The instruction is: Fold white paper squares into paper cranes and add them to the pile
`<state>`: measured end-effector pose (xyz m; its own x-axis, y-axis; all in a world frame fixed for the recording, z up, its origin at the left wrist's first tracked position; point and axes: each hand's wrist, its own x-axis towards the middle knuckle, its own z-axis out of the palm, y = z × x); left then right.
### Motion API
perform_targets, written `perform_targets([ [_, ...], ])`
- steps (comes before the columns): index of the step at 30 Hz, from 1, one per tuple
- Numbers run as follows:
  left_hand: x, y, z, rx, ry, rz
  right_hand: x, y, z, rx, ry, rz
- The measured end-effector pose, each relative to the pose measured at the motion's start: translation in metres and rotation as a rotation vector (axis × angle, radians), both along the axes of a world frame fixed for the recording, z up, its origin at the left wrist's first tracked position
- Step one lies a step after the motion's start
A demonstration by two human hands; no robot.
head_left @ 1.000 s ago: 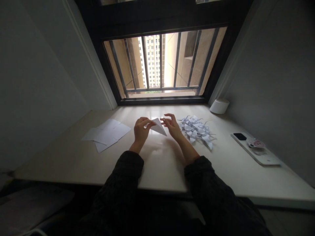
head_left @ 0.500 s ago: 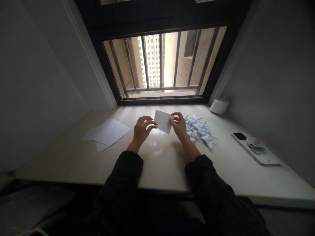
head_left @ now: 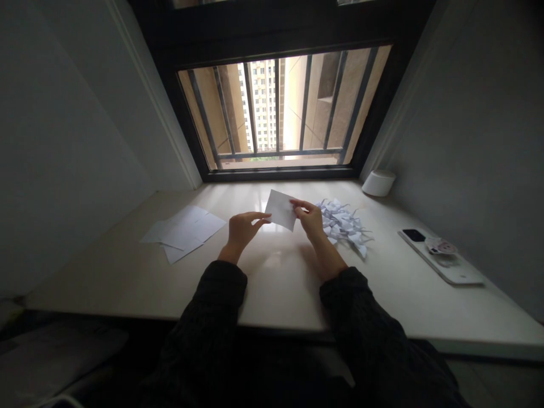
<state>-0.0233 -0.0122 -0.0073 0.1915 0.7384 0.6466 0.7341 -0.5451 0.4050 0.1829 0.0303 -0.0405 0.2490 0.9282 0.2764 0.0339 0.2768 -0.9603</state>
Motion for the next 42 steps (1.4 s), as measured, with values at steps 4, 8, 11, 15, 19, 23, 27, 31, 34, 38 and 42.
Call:
perform_targets([
  [4, 0.0, 0.002, -0.002, -0.028, -0.011, -0.083, 0.001, 0.002, -0.001, -0.008, 0.014, 0.011],
  [8, -0.004, 0.003, -0.001, 0.001, -0.088, -0.032, 0.001, 0.001, -0.001, -0.027, 0.047, 0.038],
  [11, -0.007, 0.004, 0.001, 0.002, -0.115, 0.014, 0.0, -0.002, 0.003, -0.039, 0.091, 0.095],
  [15, -0.012, 0.005, 0.004, -0.015, -0.177, 0.052, 0.0, -0.008, 0.012, -0.058, 0.116, 0.209],
  [19, -0.017, 0.011, 0.002, -0.114, -0.371, -0.003, 0.006, -0.014, 0.018, -0.056, 0.052, 0.35],
  [23, -0.022, 0.019, -0.001, -0.185, -0.522, -0.045, 0.013, -0.018, 0.02, -0.078, -0.058, 0.458],
  [27, -0.023, 0.021, -0.001, -0.243, -0.616, -0.092, 0.015, -0.017, 0.019, -0.071, -0.063, 0.468],
  [31, -0.022, 0.018, 0.001, -0.328, -0.669, -0.133, 0.014, -0.014, 0.018, -0.058, -0.059, 0.447],
  [34, -0.021, 0.016, 0.002, -0.371, -0.699, -0.174, 0.014, -0.015, 0.019, -0.05, -0.068, 0.442],
  [38, -0.021, 0.019, 0.001, -0.374, -0.76, -0.183, 0.012, -0.016, 0.02, -0.037, -0.043, 0.412],
  [42, -0.022, 0.022, 0.0, -0.394, -0.909, -0.21, 0.01, -0.014, 0.019, -0.022, 0.007, 0.317],
])
